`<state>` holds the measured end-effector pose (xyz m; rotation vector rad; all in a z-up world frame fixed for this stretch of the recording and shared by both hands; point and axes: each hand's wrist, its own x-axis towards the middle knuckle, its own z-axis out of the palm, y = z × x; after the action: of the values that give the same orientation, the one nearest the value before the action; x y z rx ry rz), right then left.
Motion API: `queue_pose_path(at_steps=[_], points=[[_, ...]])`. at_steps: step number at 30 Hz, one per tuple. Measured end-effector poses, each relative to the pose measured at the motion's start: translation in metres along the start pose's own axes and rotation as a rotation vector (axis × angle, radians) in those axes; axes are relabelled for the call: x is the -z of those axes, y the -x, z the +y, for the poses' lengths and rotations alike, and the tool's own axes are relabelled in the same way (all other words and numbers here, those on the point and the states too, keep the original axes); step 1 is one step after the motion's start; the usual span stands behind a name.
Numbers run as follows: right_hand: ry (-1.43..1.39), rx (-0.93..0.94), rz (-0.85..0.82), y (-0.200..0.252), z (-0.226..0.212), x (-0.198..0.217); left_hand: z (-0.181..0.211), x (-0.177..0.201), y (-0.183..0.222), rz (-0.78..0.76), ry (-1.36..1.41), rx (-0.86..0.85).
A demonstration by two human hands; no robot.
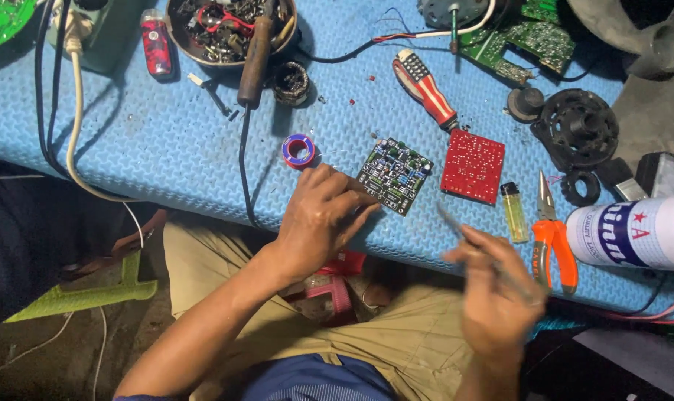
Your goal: Soldering electronic components onto a printed circuit board and trimming wire leads with pliers.
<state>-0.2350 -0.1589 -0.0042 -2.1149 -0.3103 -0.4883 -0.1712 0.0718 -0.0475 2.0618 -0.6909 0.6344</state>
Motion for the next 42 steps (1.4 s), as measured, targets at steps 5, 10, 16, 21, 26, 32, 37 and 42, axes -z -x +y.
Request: queue_pose_path(at_steps=[5,10,16,21,26,32,37,42], points=[[0.063,-0.151,-0.026,-0.007,0.02,0.023,0.002,-0.006,0.0,0.044,-0.094,-0.018],[0.179,-0.106,-0.037,-0.019,0.039,0.016,0.005,-0.011,0.005,0.056,-0.132,0.011],[0.207,0.002,-0.099,-0.025,0.032,0.0,0.008,-0.012,0.004,0.073,-0.102,0.065],[-0.087,-0.014,-0.039,-0.03,0.034,-0.026,0.006,-0.013,0.007,0.131,-0.028,0.073],[-0.148,0.016,-0.071,-0.049,0.023,-0.045,0.005,-0.017,0.01,0.129,0.009,0.06],[-0.014,0.098,-0.147,-0.058,0.017,-0.047,0.005,-0.017,0.008,0.144,0.033,0.033],[0.009,0.076,-0.177,-0.06,0.029,-0.046,0.004,-0.02,0.006,0.154,0.042,0.037],[0.048,0.093,-0.199,-0.061,0.031,-0.049,0.008,-0.018,0.002,0.148,0.048,0.064]])
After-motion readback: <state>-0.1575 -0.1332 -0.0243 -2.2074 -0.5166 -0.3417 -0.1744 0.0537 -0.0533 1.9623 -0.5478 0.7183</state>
